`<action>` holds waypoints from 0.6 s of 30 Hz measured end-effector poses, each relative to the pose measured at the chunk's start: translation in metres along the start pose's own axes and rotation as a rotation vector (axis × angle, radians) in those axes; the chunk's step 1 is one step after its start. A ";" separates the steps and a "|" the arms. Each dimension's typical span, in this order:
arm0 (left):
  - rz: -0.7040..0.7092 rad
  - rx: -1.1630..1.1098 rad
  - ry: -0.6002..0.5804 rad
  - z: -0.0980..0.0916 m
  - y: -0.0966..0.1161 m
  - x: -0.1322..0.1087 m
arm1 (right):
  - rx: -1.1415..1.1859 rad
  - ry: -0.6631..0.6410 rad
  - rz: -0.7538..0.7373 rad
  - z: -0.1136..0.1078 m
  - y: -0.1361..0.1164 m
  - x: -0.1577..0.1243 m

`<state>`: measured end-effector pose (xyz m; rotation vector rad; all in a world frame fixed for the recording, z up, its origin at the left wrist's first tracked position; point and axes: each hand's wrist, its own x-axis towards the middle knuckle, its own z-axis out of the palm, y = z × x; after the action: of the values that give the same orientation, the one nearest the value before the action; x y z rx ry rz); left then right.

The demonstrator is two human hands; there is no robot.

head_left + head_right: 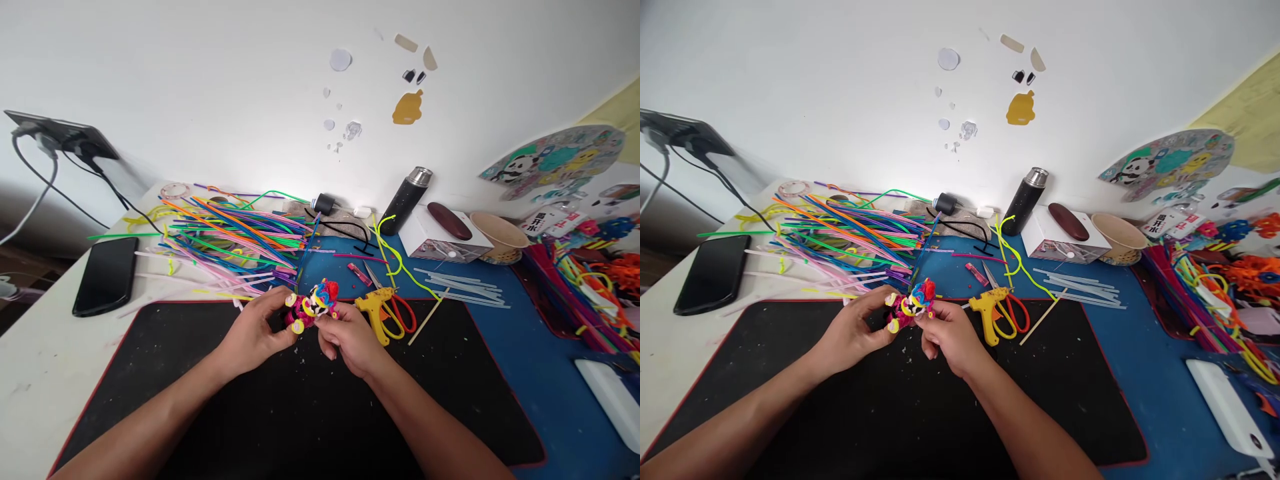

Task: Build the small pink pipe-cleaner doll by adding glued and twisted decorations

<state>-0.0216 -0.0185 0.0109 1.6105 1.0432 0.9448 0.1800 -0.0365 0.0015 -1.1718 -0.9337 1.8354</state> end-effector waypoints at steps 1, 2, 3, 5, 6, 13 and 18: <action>0.020 0.003 -0.020 -0.001 -0.001 0.001 | 0.063 -0.006 0.030 0.001 0.000 -0.001; 0.033 -0.002 -0.035 -0.002 -0.001 0.001 | 0.120 -0.019 0.065 0.002 -0.001 -0.002; 0.034 -0.019 -0.045 -0.004 -0.001 0.001 | 0.174 -0.032 0.098 0.003 -0.001 -0.004; -0.006 -0.102 -0.050 -0.008 0.000 0.000 | 0.258 -0.068 0.160 0.004 -0.002 -0.006; -0.047 -0.166 -0.045 -0.010 0.001 -0.001 | 0.285 -0.089 0.188 0.005 -0.001 -0.008; -0.237 -0.391 -0.026 -0.015 0.005 -0.011 | 0.357 -0.204 0.236 0.005 0.008 -0.012; -0.324 -0.435 0.098 0.002 -0.002 -0.008 | 0.164 -0.112 0.066 0.001 0.008 -0.007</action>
<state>-0.0232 -0.0266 0.0081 1.0136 1.0403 0.9549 0.1798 -0.0468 -0.0026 -1.0187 -0.7963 2.0071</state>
